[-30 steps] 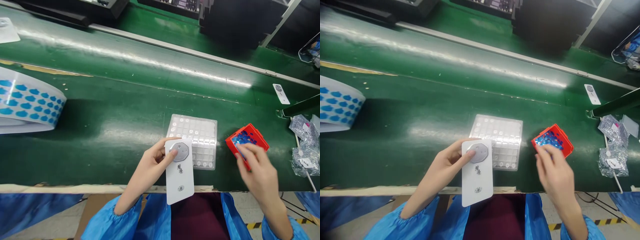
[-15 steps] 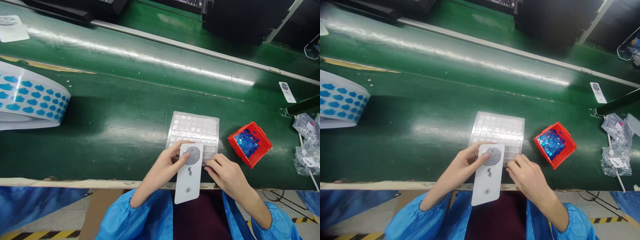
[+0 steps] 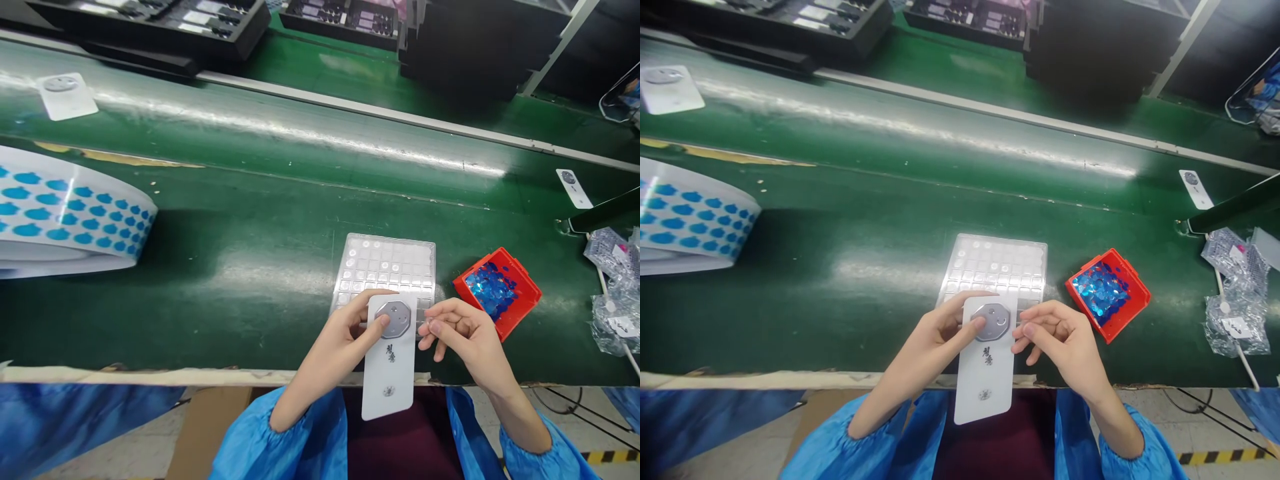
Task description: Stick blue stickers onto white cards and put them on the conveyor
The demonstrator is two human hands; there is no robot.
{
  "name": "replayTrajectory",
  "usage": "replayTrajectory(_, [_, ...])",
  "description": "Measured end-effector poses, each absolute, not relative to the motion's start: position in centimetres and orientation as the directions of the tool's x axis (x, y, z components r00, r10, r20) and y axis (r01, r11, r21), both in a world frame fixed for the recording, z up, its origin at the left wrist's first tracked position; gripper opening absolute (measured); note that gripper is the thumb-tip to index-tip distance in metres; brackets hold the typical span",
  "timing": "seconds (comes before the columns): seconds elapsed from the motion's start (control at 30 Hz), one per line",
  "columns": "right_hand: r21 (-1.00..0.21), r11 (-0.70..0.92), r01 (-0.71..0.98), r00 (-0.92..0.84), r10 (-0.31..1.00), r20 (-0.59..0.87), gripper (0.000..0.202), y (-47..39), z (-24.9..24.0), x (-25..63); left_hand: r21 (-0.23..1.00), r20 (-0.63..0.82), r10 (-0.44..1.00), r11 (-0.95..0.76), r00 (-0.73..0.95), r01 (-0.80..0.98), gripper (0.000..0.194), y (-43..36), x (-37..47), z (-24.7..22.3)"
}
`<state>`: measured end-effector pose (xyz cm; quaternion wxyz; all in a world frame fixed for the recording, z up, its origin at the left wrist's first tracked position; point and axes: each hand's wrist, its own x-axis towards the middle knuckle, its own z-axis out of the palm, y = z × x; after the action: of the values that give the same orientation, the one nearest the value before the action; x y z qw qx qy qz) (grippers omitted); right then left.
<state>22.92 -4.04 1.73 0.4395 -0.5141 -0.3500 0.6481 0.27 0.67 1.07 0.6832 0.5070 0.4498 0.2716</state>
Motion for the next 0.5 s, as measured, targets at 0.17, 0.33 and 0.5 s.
replayTrajectory(0.17, [-0.909,-0.327,-0.259,-0.089,0.945,-0.314,0.023,-4.04,1.82,22.87,0.942,-0.324,0.835,0.327,0.444,0.073,0.035,0.83,0.62,1.12])
replayTrajectory(0.33, [-0.941,-0.245,-0.232,-0.022,0.969,-0.247,0.018,-4.17,1.89,22.99,0.944,-0.321,0.837,0.323,0.442,0.074,0.036,0.68,0.80,1.15])
replayTrajectory(0.5, [-0.953,-0.242,-0.183,0.041,0.967,-0.253,0.020,-4.24,1.82,22.81,0.943,-0.321,0.837,0.328,0.442,0.062,0.036,0.51,1.06,0.95])
